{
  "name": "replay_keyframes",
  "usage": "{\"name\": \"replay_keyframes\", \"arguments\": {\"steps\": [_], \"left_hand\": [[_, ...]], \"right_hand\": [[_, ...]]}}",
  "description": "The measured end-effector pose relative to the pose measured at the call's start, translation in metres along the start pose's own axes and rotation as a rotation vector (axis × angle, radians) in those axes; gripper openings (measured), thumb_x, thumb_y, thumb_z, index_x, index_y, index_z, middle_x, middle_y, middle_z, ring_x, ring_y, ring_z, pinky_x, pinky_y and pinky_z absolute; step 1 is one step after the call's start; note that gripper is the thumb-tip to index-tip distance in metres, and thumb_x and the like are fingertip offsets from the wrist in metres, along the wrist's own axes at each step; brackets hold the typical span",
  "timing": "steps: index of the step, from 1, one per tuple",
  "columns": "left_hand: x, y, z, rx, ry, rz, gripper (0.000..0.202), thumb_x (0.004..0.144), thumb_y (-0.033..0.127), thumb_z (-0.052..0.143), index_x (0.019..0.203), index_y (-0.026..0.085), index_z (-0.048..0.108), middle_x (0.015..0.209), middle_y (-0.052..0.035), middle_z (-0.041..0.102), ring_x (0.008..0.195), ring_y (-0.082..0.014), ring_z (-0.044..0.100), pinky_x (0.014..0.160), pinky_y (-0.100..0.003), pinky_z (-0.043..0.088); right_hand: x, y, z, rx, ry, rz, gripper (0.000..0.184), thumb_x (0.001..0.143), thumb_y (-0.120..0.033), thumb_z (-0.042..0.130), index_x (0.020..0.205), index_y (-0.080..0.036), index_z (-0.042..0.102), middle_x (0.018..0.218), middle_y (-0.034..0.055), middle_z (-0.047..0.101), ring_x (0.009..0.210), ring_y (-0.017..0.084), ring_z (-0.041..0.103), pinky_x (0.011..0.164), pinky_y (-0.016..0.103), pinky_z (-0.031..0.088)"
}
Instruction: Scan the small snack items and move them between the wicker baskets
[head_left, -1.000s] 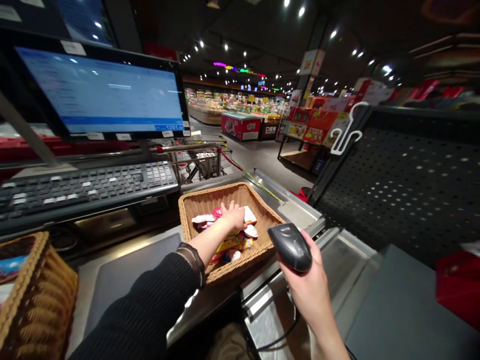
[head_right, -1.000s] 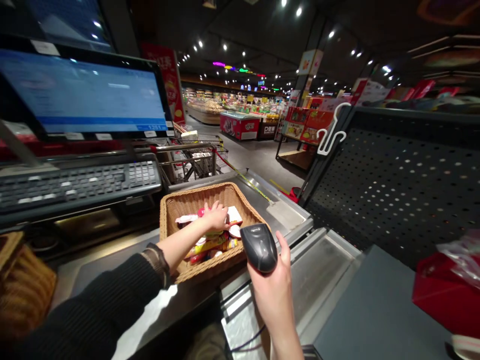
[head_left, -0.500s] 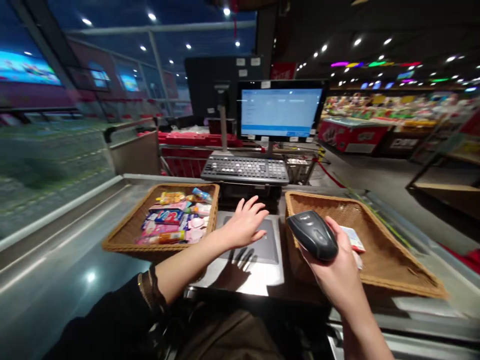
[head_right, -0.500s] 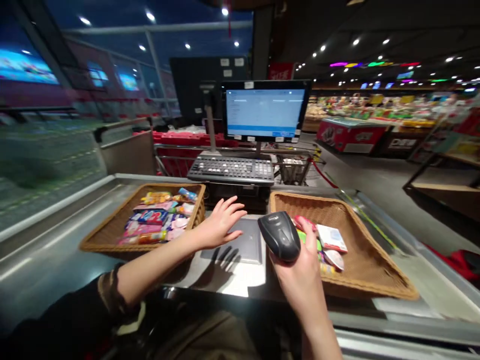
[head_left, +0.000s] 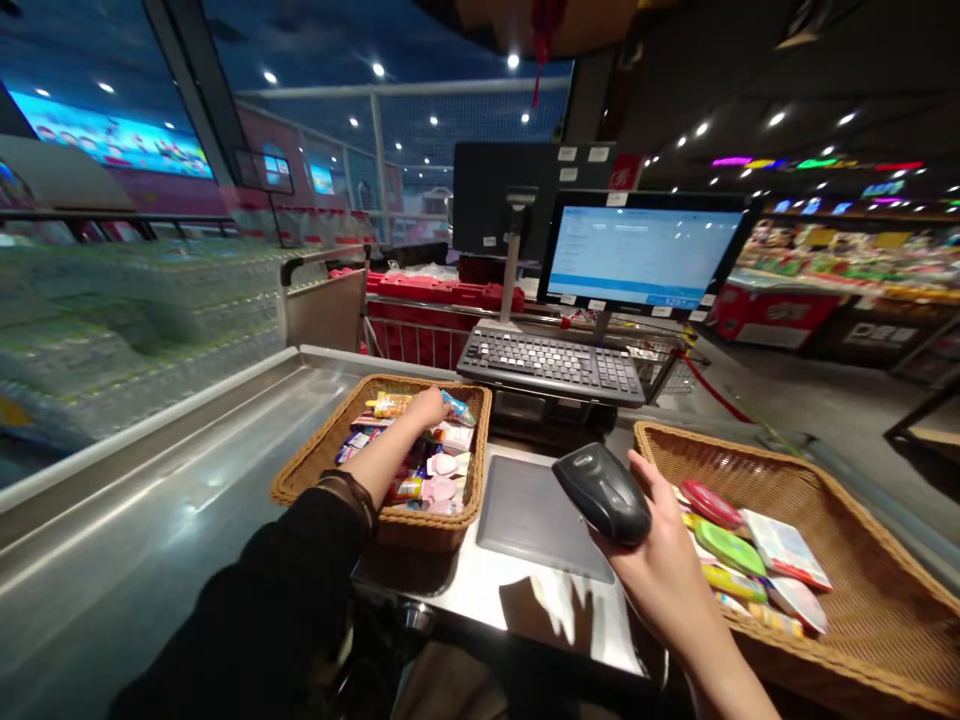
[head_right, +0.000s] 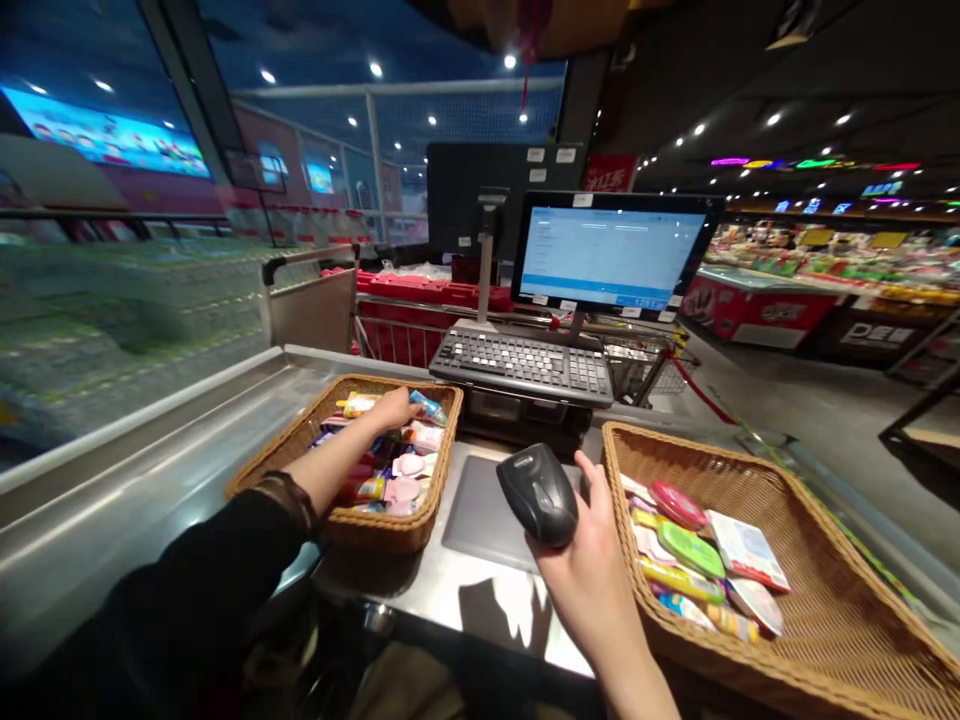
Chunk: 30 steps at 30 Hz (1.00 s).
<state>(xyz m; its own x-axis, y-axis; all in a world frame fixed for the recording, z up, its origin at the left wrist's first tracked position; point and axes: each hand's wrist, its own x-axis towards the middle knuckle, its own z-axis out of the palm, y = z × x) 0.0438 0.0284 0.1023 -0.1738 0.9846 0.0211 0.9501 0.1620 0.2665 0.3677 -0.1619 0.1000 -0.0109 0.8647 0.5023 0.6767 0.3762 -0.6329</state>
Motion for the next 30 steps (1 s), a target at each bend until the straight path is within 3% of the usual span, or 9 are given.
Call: {"name": "replay_keyframes", "arguments": {"steps": [3, 8, 12, 15, 19, 23, 26, 30], "left_hand": [[0.018, 0.005, 0.012, -0.003, -0.005, -0.069, 0.029, 0.092, 0.031, 0.059, 0.11, 0.012, 0.069, 0.116, -0.0211, 0.073, 0.112, -0.0293, 0.069, 0.086, -0.03, 0.052], [0.026, 0.006, 0.027, -0.003, 0.04, -0.1, 0.037, 0.098, 0.036, 0.05, 0.12, 0.009, 0.062, 0.12, -0.0217, 0.071, 0.111, -0.0271, 0.069, 0.083, -0.028, 0.051], [0.029, 0.002, 0.024, 0.028, 0.034, -0.03, 0.037, 0.093, 0.034, 0.06, 0.123, 0.012, 0.06, 0.12, -0.0174, 0.071, 0.107, -0.0244, 0.069, 0.081, -0.027, 0.051], [0.023, -0.001, 0.014, 0.081, -0.004, 0.095, 0.032, 0.083, 0.028, 0.071, 0.113, 0.018, 0.066, 0.119, -0.012, 0.073, 0.109, -0.0239, 0.068, 0.086, -0.027, 0.05], [0.001, -0.003, 0.003, 0.195, -0.019, 0.232, 0.016, 0.079, 0.016, 0.07, 0.094, 0.018, 0.073, 0.112, -0.0139, 0.074, 0.114, -0.0305, 0.065, 0.097, -0.038, 0.046], [-0.022, -0.008, -0.003, 0.269, 0.034, 0.326, 0.013, 0.083, 0.017, 0.064, 0.093, 0.017, 0.073, 0.11, -0.015, 0.074, 0.121, -0.0327, 0.059, 0.112, -0.055, 0.031], [-0.033, -0.017, -0.007, 0.266, 0.147, 0.395, 0.016, 0.088, 0.024, 0.062, 0.1, 0.019, 0.071, 0.114, -0.0147, 0.073, 0.125, -0.0343, 0.055, 0.115, -0.068, 0.018], [-0.048, -0.03, -0.016, 0.151, 0.341, 0.454, 0.022, 0.091, 0.028, 0.061, 0.111, 0.022, 0.069, 0.117, -0.0125, 0.073, 0.129, -0.0346, 0.052, 0.113, -0.075, 0.015]], "right_hand": [[0.0, -0.001, 0.001, -0.03, 0.005, -0.019, 0.034, 0.079, -0.029, 0.06, 0.11, -0.017, 0.064, 0.151, 0.0187, 0.04, 0.142, 0.035, 0.04, 0.118, 0.058, 0.031], [0.001, 0.003, -0.001, -0.076, 0.01, -0.024, 0.034, 0.08, -0.029, 0.059, 0.111, -0.018, 0.065, 0.152, 0.0176, 0.04, 0.142, 0.037, 0.039, 0.117, 0.06, 0.033], [0.001, 0.01, -0.003, -0.075, -0.016, -0.02, 0.033, 0.079, -0.028, 0.061, 0.111, -0.019, 0.065, 0.152, 0.0162, 0.039, 0.141, 0.036, 0.041, 0.117, 0.057, 0.035], [0.001, 0.014, -0.002, -0.082, -0.058, -0.031, 0.032, 0.078, -0.027, 0.063, 0.109, -0.021, 0.065, 0.153, 0.015, 0.038, 0.143, 0.035, 0.041, 0.117, 0.055, 0.035], [0.002, 0.008, 0.002, -0.1, -0.062, -0.066, 0.031, 0.08, -0.027, 0.063, 0.111, -0.021, 0.065, 0.152, 0.0156, 0.039, 0.141, 0.034, 0.043, 0.116, 0.054, 0.037], [-0.001, 0.0, 0.004, -0.11, -0.079, -0.081, 0.031, 0.082, -0.028, 0.061, 0.111, -0.019, 0.065, 0.151, 0.0172, 0.039, 0.14, 0.035, 0.044, 0.114, 0.056, 0.039], [-0.003, -0.001, 0.003, -0.113, -0.08, -0.077, 0.029, 0.083, -0.028, 0.06, 0.11, -0.019, 0.065, 0.151, 0.017, 0.038, 0.141, 0.036, 0.043, 0.115, 0.058, 0.039], [-0.003, -0.001, 0.003, -0.109, -0.069, -0.08, 0.032, 0.082, -0.029, 0.061, 0.113, -0.021, 0.064, 0.152, 0.0161, 0.038, 0.143, 0.038, 0.04, 0.114, 0.06, 0.039]]}}
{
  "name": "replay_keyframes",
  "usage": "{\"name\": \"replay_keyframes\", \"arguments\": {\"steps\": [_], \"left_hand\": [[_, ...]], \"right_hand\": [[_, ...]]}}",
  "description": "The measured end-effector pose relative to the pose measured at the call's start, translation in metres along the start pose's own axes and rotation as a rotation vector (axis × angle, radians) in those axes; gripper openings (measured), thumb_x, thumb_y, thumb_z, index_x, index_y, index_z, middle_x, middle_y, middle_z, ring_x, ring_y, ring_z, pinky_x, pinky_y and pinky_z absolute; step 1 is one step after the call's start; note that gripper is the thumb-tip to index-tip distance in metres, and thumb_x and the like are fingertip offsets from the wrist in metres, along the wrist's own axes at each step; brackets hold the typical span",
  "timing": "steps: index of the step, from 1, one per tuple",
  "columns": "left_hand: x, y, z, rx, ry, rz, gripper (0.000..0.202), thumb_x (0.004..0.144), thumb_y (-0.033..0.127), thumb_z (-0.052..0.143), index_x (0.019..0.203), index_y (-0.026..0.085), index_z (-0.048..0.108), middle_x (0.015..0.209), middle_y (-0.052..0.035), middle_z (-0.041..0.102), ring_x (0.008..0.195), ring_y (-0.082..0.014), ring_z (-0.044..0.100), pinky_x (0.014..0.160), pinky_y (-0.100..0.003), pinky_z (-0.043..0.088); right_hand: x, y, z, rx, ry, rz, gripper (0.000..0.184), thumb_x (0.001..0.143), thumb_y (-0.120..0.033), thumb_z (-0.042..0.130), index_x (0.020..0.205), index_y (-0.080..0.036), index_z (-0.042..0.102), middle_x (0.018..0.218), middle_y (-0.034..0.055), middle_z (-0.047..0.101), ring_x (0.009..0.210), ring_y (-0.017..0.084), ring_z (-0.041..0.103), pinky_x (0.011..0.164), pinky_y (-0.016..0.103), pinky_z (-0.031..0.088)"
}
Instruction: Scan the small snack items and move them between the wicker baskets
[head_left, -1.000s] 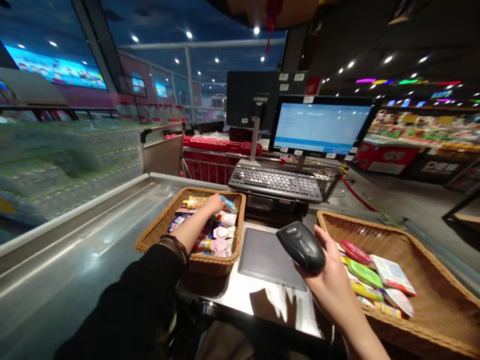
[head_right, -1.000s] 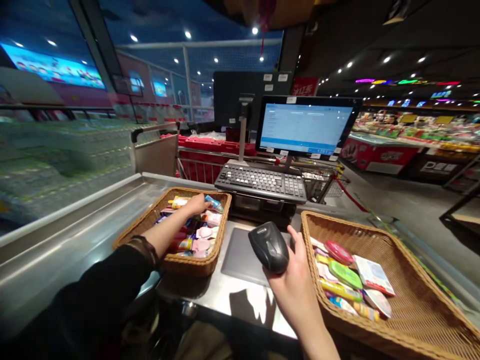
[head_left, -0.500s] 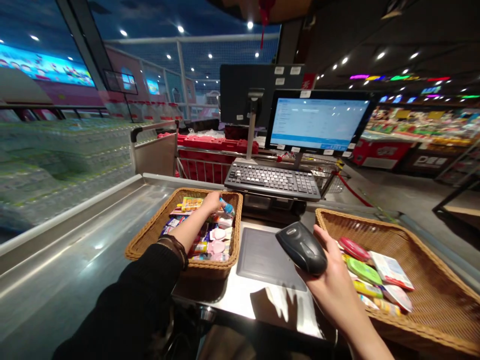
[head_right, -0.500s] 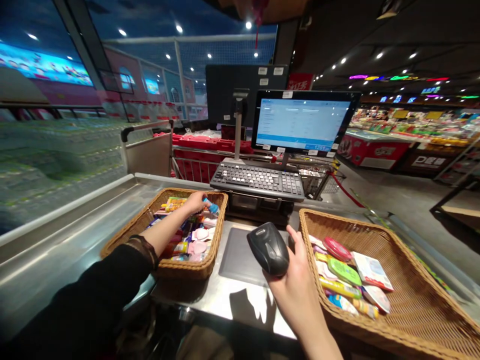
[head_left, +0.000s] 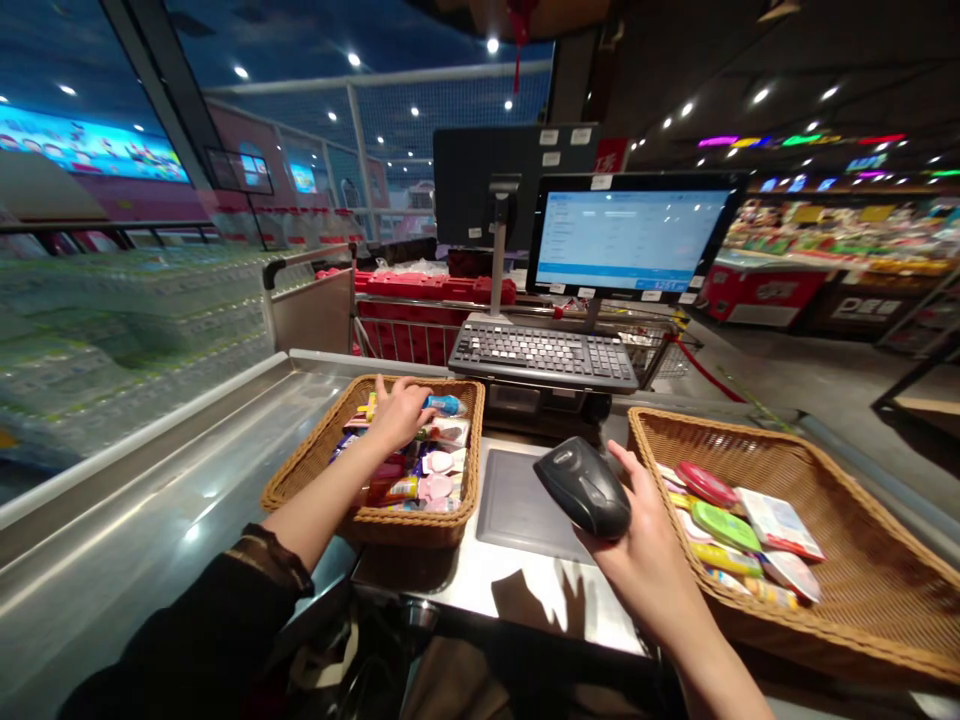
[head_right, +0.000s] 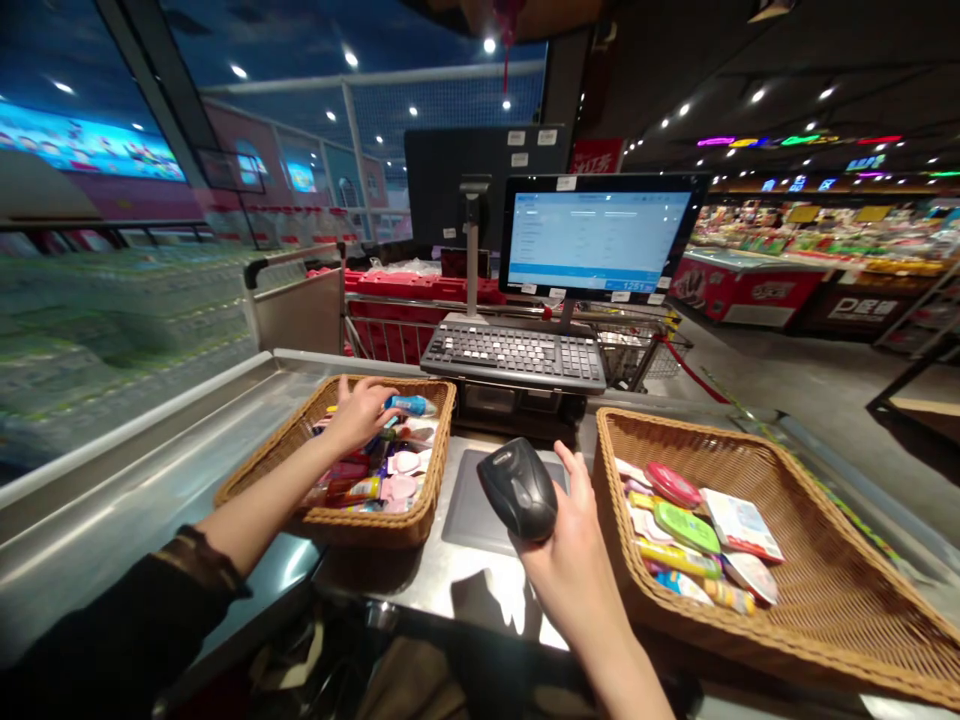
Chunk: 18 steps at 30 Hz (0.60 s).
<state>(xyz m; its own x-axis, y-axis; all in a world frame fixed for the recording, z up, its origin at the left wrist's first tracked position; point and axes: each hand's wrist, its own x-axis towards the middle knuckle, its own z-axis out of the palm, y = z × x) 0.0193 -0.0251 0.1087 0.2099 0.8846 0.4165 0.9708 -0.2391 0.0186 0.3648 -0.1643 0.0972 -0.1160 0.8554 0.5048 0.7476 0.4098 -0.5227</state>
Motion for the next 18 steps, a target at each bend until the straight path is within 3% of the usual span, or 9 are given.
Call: {"name": "replay_keyframes", "arguments": {"steps": [4, 8, 13, 18], "left_hand": [[-0.016, 0.011, -0.019, -0.086, 0.147, 0.045, 0.026, 0.092, 0.03, 0.061, 0.116, 0.022, 0.067, 0.116, -0.011, 0.074, 0.132, -0.0336, 0.049, 0.114, -0.075, 0.014], [-0.025, 0.042, -0.029, -0.186, 0.221, 0.135, 0.027, 0.094, 0.031, 0.06, 0.118, 0.022, 0.066, 0.116, -0.01, 0.074, 0.133, -0.0325, 0.049, 0.116, -0.074, 0.013], [-0.027, 0.085, -0.019, -0.296, 0.197, 0.257, 0.026, 0.095, 0.031, 0.06, 0.119, 0.022, 0.066, 0.116, -0.0091, 0.074, 0.133, -0.0313, 0.049, 0.117, -0.073, 0.01], [-0.025, 0.105, -0.004, -0.348, 0.19, 0.31, 0.026, 0.095, 0.032, 0.059, 0.12, 0.023, 0.065, 0.117, -0.0093, 0.074, 0.135, -0.0311, 0.048, 0.117, -0.073, 0.009]], "right_hand": [[0.001, -0.008, -0.002, 0.022, -0.006, 0.005, 0.031, 0.083, -0.03, 0.06, 0.113, -0.021, 0.066, 0.155, 0.0148, 0.036, 0.146, 0.041, 0.036, 0.113, 0.063, 0.039], [-0.001, -0.024, -0.003, 0.061, -0.038, 0.017, 0.035, 0.083, -0.026, 0.059, 0.118, -0.023, 0.065, 0.159, 0.0132, 0.032, 0.15, 0.042, 0.028, 0.116, 0.068, 0.032], [-0.008, -0.041, 0.0, 0.077, -0.049, 0.056, 0.041, 0.084, -0.022, 0.055, 0.124, -0.02, 0.062, 0.161, 0.0151, 0.029, 0.153, 0.04, 0.02, 0.119, 0.066, 0.027], [-0.012, -0.043, -0.004, 0.044, -0.006, 0.079, 0.042, 0.082, -0.018, 0.053, 0.123, -0.017, 0.063, 0.158, 0.0178, 0.033, 0.152, 0.043, 0.02, 0.116, 0.072, 0.027]]}}
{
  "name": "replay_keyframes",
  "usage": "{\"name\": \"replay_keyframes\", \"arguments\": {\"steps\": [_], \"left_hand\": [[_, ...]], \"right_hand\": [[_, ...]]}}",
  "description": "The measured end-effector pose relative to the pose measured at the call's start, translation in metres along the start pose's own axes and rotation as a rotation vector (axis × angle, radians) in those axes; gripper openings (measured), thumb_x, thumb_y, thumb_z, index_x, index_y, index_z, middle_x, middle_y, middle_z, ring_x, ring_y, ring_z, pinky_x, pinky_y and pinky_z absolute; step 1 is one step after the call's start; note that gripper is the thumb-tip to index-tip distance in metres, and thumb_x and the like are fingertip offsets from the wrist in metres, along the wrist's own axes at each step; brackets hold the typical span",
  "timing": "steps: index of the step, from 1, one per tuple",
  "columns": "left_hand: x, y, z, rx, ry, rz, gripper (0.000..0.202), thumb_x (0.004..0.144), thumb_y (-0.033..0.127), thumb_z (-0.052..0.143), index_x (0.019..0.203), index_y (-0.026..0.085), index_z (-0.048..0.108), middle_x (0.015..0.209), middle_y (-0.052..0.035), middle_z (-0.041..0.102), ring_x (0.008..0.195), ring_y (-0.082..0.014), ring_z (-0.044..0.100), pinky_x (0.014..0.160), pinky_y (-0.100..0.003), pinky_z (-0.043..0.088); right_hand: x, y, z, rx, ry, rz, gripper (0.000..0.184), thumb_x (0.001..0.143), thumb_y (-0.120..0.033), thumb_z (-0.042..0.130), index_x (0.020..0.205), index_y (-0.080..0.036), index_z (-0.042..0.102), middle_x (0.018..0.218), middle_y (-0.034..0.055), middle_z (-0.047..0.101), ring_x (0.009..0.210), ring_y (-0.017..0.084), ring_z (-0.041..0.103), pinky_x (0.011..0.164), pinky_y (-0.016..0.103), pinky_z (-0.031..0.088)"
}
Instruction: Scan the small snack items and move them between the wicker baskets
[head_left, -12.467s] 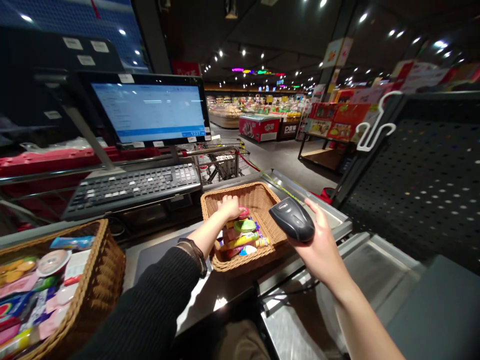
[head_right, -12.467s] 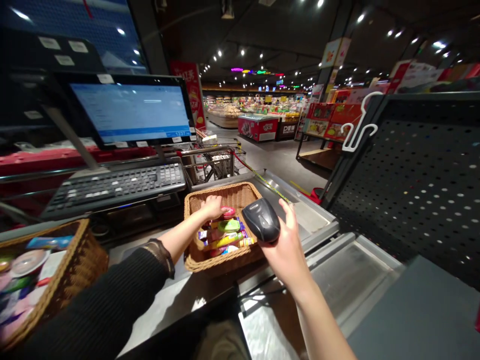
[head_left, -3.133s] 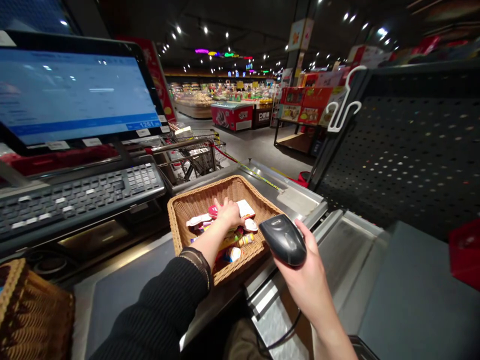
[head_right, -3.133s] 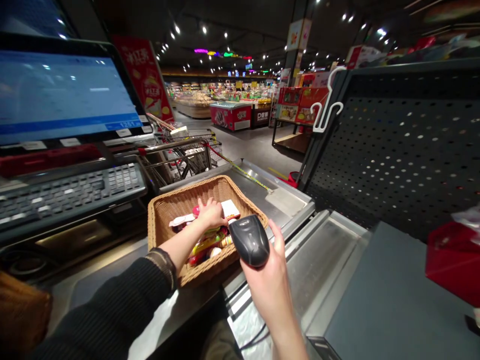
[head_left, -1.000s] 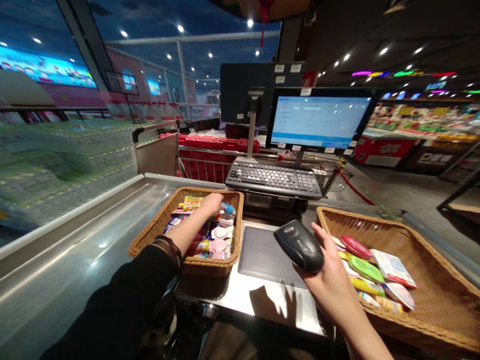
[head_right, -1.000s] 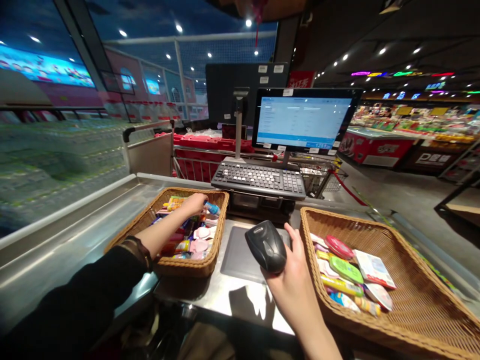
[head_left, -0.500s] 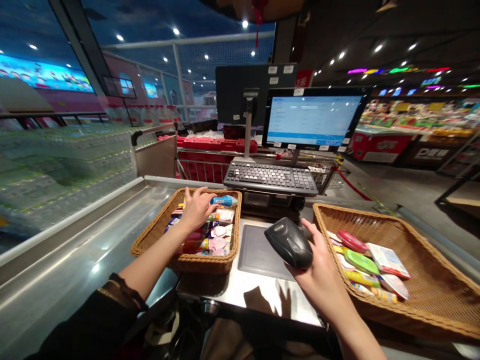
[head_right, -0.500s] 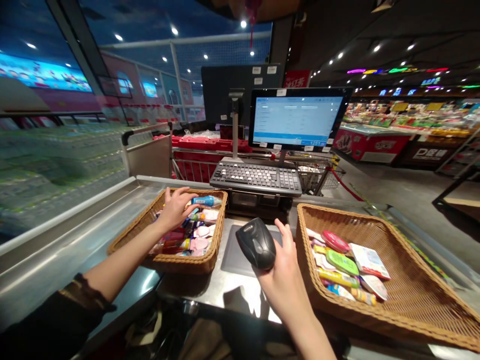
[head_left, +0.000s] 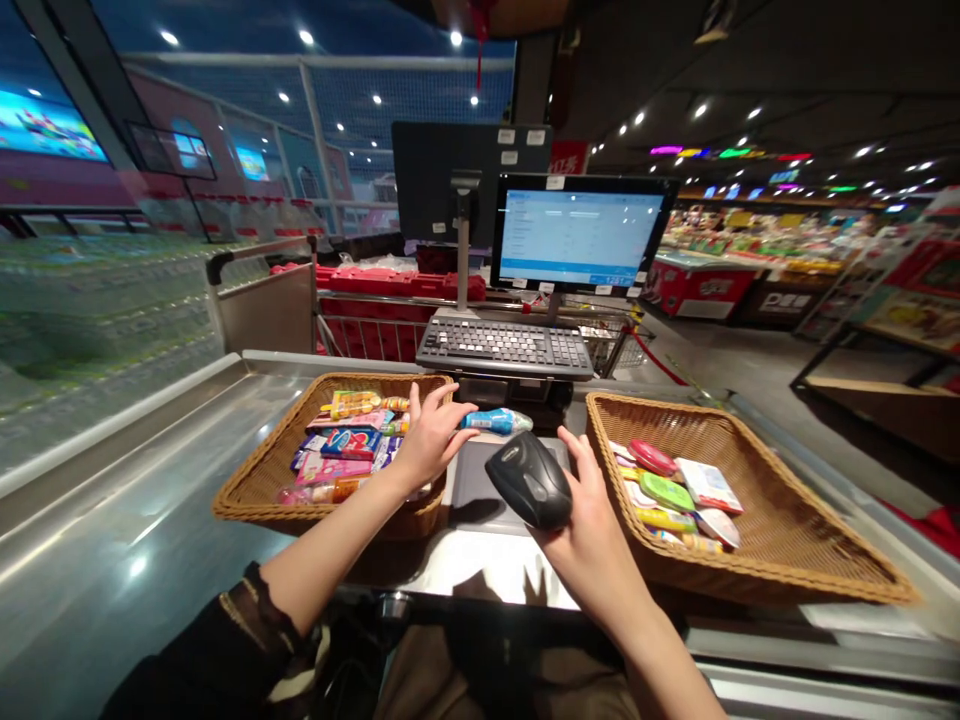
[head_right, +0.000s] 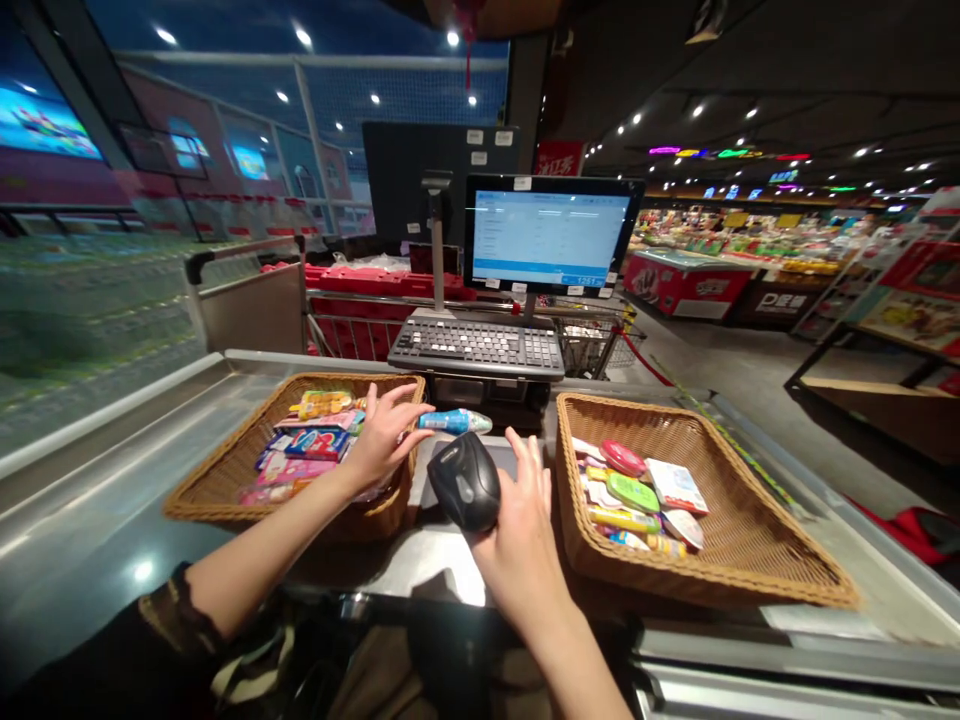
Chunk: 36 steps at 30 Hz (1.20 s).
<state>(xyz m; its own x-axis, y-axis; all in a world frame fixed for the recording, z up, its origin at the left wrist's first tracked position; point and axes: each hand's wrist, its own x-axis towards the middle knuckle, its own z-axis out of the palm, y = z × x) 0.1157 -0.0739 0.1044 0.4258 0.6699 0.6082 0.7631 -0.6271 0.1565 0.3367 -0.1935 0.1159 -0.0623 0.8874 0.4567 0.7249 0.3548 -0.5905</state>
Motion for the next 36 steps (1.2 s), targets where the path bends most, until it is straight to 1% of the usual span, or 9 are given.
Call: {"name": "replay_keyframes", "arguments": {"steps": [8, 11, 16, 19, 22, 25, 28, 33, 36], "left_hand": [[0.002, -0.002, 0.008, -0.026, -0.008, 0.001, 0.027, 0.094, 0.029, 0.059, 0.12, 0.024, 0.066, 0.117, -0.009, 0.073, 0.135, -0.0311, 0.048, 0.116, -0.073, 0.01], [0.001, -0.002, 0.008, -0.022, -0.018, 0.004, 0.028, 0.094, 0.028, 0.059, 0.121, 0.026, 0.066, 0.117, -0.008, 0.073, 0.135, -0.0307, 0.047, 0.116, -0.073, 0.01], [0.004, 0.001, 0.008, -0.008, -0.021, 0.003, 0.026, 0.094, 0.032, 0.06, 0.119, 0.023, 0.066, 0.116, -0.0099, 0.073, 0.134, -0.0312, 0.048, 0.117, -0.073, 0.011], [0.01, 0.007, 0.008, -0.02, -0.024, 0.009, 0.026, 0.095, 0.032, 0.059, 0.118, 0.024, 0.066, 0.115, -0.0098, 0.074, 0.134, -0.0311, 0.049, 0.116, -0.073, 0.01], [0.022, 0.018, 0.011, -0.044, -0.026, 0.055, 0.026, 0.094, 0.033, 0.059, 0.118, 0.025, 0.066, 0.113, -0.0089, 0.075, 0.134, -0.0317, 0.049, 0.116, -0.073, 0.011], [0.042, 0.038, 0.024, -0.083, -0.02, 0.129, 0.026, 0.094, 0.034, 0.058, 0.117, 0.026, 0.067, 0.112, -0.0084, 0.075, 0.133, -0.0319, 0.049, 0.116, -0.072, 0.01], [0.067, 0.069, 0.046, -0.143, -0.044, 0.213, 0.026, 0.094, 0.033, 0.058, 0.117, 0.026, 0.066, 0.11, -0.0085, 0.075, 0.133, -0.0321, 0.049, 0.116, -0.073, 0.009], [0.103, 0.132, 0.095, -0.214, -0.164, 0.324, 0.025, 0.092, 0.032, 0.062, 0.116, 0.025, 0.066, 0.109, -0.0086, 0.075, 0.134, -0.0328, 0.047, 0.115, -0.074, 0.01], [0.119, 0.171, 0.127, -0.233, -0.267, 0.35, 0.022, 0.091, 0.03, 0.062, 0.112, 0.023, 0.067, 0.107, -0.0082, 0.075, 0.132, -0.0323, 0.048, 0.115, -0.074, 0.013]], "right_hand": [[-0.005, 0.006, -0.001, -0.014, 0.006, -0.003, 0.038, 0.081, -0.015, 0.052, 0.116, -0.018, 0.065, 0.16, 0.0155, 0.031, 0.153, 0.041, 0.018, 0.118, 0.069, 0.026], [-0.006, 0.007, 0.0, -0.011, 0.014, -0.003, 0.039, 0.08, -0.015, 0.052, 0.117, -0.019, 0.065, 0.159, 0.0147, 0.032, 0.153, 0.04, 0.019, 0.118, 0.068, 0.026], [-0.007, 0.009, -0.001, 0.003, 0.016, 0.005, 0.043, 0.08, -0.013, 0.053, 0.12, -0.021, 0.064, 0.16, 0.0136, 0.032, 0.153, 0.039, 0.019, 0.119, 0.066, 0.026], [-0.007, 0.011, -0.007, 0.007, 0.037, 0.017, 0.045, 0.081, -0.014, 0.054, 0.124, -0.021, 0.062, 0.159, 0.0146, 0.033, 0.153, 0.038, 0.021, 0.118, 0.067, 0.027], [-0.009, 0.016, -0.022, 0.004, 0.058, 0.04, 0.044, 0.081, -0.017, 0.057, 0.125, -0.019, 0.061, 0.159, 0.0167, 0.032, 0.152, 0.037, 0.023, 0.12, 0.063, 0.028], [-0.014, 0.026, -0.046, -0.015, 0.113, 0.105, 0.044, 0.082, -0.02, 0.059, 0.126, -0.015, 0.061, 0.161, 0.0187, 0.028, 0.153, 0.036, 0.022, 0.122, 0.058, 0.028], [-0.021, 0.042, -0.076, -0.052, 0.246, 0.208, 0.046, 0.081, -0.023, 0.063, 0.126, -0.016, 0.062, 0.16, 0.0176, 0.03, 0.153, 0.036, 0.022, 0.123, 0.058, 0.025], [-0.049, 0.084, -0.126, -0.112, 0.44, 0.329, 0.035, 0.08, -0.032, 0.067, 0.111, -0.016, 0.067, 0.157, 0.0192, 0.033, 0.146, 0.037, 0.035, 0.12, 0.059, 0.028], [-0.072, 0.106, -0.148, -0.133, 0.579, 0.413, 0.033, 0.081, -0.034, 0.066, 0.108, -0.016, 0.067, 0.155, 0.0189, 0.035, 0.144, 0.035, 0.039, 0.121, 0.054, 0.028]]}}
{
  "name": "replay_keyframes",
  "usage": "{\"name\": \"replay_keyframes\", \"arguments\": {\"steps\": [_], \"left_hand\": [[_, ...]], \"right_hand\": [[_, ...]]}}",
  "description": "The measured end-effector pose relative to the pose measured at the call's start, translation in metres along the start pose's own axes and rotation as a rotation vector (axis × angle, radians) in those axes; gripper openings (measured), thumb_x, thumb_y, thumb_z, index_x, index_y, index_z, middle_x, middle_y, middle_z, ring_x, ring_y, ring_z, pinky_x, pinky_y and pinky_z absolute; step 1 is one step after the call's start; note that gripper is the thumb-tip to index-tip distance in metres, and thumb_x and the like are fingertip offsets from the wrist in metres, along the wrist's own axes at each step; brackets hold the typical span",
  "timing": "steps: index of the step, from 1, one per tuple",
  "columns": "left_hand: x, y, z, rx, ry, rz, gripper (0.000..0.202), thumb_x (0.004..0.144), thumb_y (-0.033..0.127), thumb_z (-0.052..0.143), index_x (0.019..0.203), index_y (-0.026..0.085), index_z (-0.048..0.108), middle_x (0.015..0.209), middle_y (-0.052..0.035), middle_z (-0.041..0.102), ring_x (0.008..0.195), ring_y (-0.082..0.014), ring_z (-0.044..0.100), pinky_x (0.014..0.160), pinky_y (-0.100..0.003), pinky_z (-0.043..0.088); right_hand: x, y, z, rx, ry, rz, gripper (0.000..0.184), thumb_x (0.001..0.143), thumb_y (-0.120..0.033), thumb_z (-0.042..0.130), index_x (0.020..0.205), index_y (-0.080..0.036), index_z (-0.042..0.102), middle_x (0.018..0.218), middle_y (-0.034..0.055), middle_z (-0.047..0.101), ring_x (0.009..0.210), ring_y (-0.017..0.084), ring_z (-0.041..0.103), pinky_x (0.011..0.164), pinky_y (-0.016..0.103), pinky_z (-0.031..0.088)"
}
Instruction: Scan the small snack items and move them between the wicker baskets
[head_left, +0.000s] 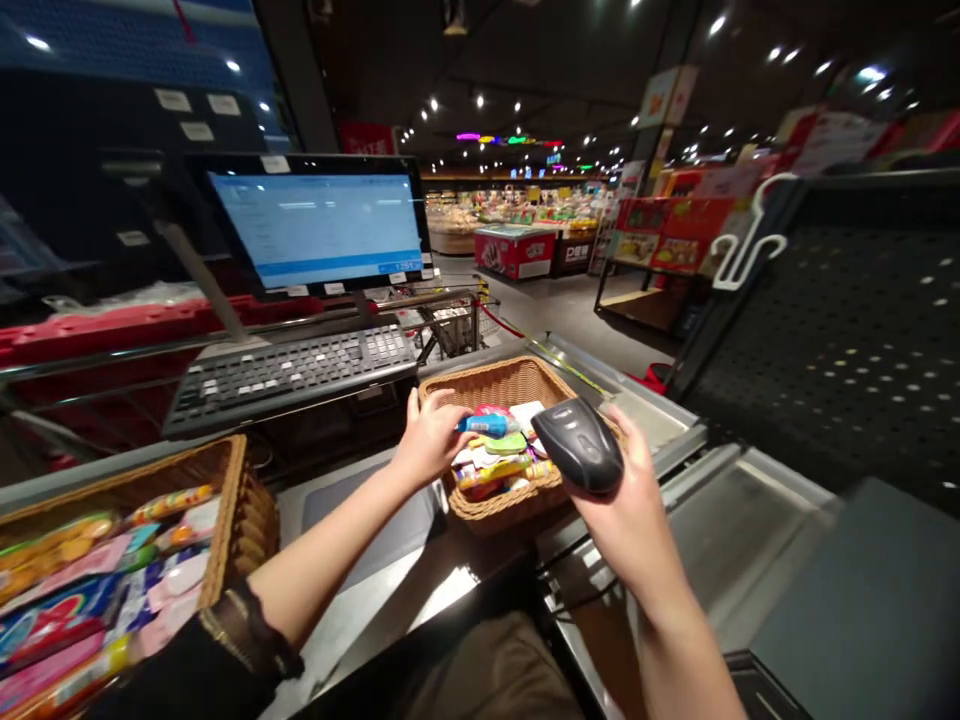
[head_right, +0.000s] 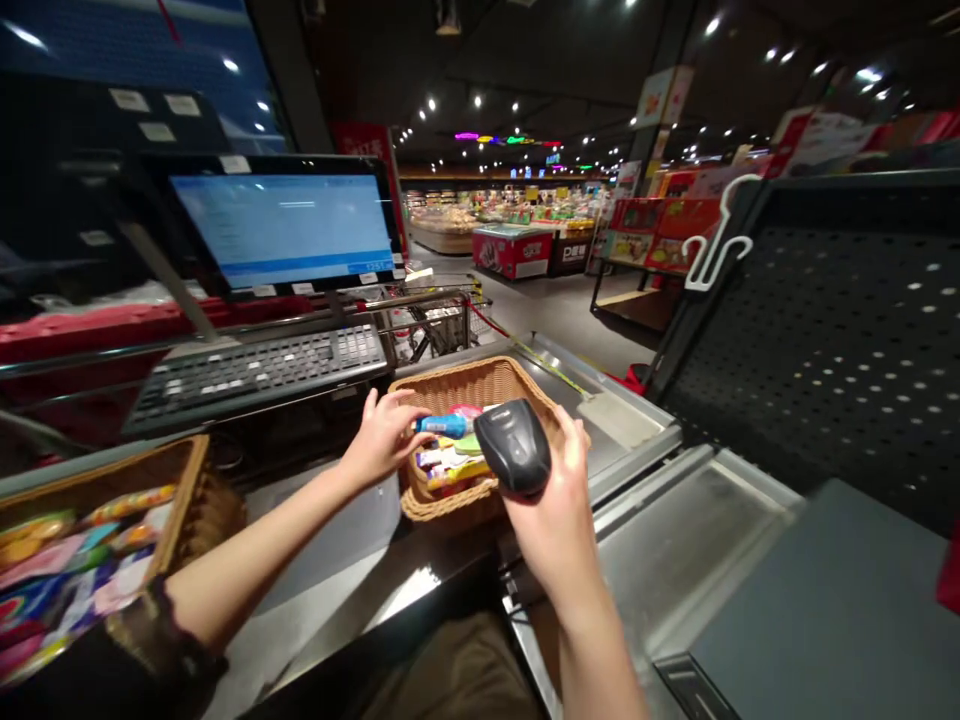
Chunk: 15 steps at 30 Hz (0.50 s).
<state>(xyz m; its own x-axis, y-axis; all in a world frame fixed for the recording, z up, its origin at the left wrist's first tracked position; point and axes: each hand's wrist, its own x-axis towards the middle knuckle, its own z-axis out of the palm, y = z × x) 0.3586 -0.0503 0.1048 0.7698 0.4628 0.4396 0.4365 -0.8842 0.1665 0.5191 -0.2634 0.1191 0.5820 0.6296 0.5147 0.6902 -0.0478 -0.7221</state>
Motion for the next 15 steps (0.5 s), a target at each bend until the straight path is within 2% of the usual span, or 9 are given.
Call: {"name": "replay_keyframes", "arguments": {"steps": [2, 4, 6, 8, 11, 15], "left_hand": [[0.024, 0.015, 0.021, -0.011, -0.075, -0.014, 0.02, 0.091, 0.03, 0.063, 0.109, 0.022, 0.067, 0.11, -0.0091, 0.074, 0.131, -0.0317, 0.049, 0.114, -0.072, 0.017], [0.046, 0.031, 0.04, -0.002, -0.169, -0.052, 0.019, 0.09, 0.032, 0.064, 0.107, 0.021, 0.068, 0.113, -0.0106, 0.073, 0.128, -0.0316, 0.051, 0.113, -0.071, 0.02], [0.067, 0.045, 0.059, 0.021, -0.288, -0.128, 0.021, 0.089, 0.034, 0.067, 0.103, 0.02, 0.069, 0.112, -0.0121, 0.073, 0.124, -0.0327, 0.054, 0.111, -0.07, 0.024], [0.083, 0.057, 0.076, 0.046, -0.406, -0.209, 0.024, 0.087, 0.037, 0.068, 0.101, 0.019, 0.07, 0.111, -0.0134, 0.073, 0.121, -0.034, 0.057, 0.107, -0.066, 0.032], [0.094, 0.068, 0.097, 0.064, -0.512, -0.244, 0.028, 0.086, 0.04, 0.069, 0.102, 0.018, 0.071, 0.114, -0.0151, 0.072, 0.119, -0.0355, 0.058, 0.101, -0.06, 0.04], [0.091, 0.075, 0.113, 0.069, -0.568, -0.167, 0.023, 0.082, 0.036, 0.073, 0.098, 0.019, 0.072, 0.109, -0.0133, 0.073, 0.12, -0.0362, 0.057, 0.102, -0.061, 0.039]], "right_hand": [[-0.002, 0.015, -0.013, 0.001, 0.094, 0.081, 0.041, 0.08, -0.037, 0.067, 0.115, -0.017, 0.064, 0.154, 0.018, 0.038, 0.14, 0.033, 0.046, 0.119, 0.052, 0.033], [-0.005, 0.025, -0.023, 0.003, 0.157, 0.156, 0.057, 0.076, -0.038, 0.071, 0.128, -0.019, 0.056, 0.151, 0.0175, 0.044, 0.134, 0.033, 0.053, 0.115, 0.052, 0.038], [-0.007, 0.032, -0.029, 0.001, 0.191, 0.196, 0.07, 0.074, -0.038, 0.073, 0.137, -0.021, 0.048, 0.147, 0.0171, 0.05, 0.13, 0.034, 0.056, 0.113, 0.052, 0.041], [-0.009, 0.036, -0.032, -0.006, 0.204, 0.211, 0.074, 0.074, -0.039, 0.074, 0.14, -0.022, 0.045, 0.144, 0.0164, 0.053, 0.128, 0.033, 0.058, 0.112, 0.051, 0.042], [-0.01, 0.041, -0.035, -0.014, 0.206, 0.23, 0.074, 0.076, -0.041, 0.072, 0.142, -0.023, 0.044, 0.144, 0.016, 0.053, 0.126, 0.033, 0.06, 0.111, 0.05, 0.044], [-0.008, 0.044, -0.036, -0.01, 0.204, 0.245, 0.074, 0.077, -0.041, 0.072, 0.143, -0.023, 0.042, 0.144, 0.0164, 0.053, 0.125, 0.032, 0.061, 0.11, 0.049, 0.044]]}}
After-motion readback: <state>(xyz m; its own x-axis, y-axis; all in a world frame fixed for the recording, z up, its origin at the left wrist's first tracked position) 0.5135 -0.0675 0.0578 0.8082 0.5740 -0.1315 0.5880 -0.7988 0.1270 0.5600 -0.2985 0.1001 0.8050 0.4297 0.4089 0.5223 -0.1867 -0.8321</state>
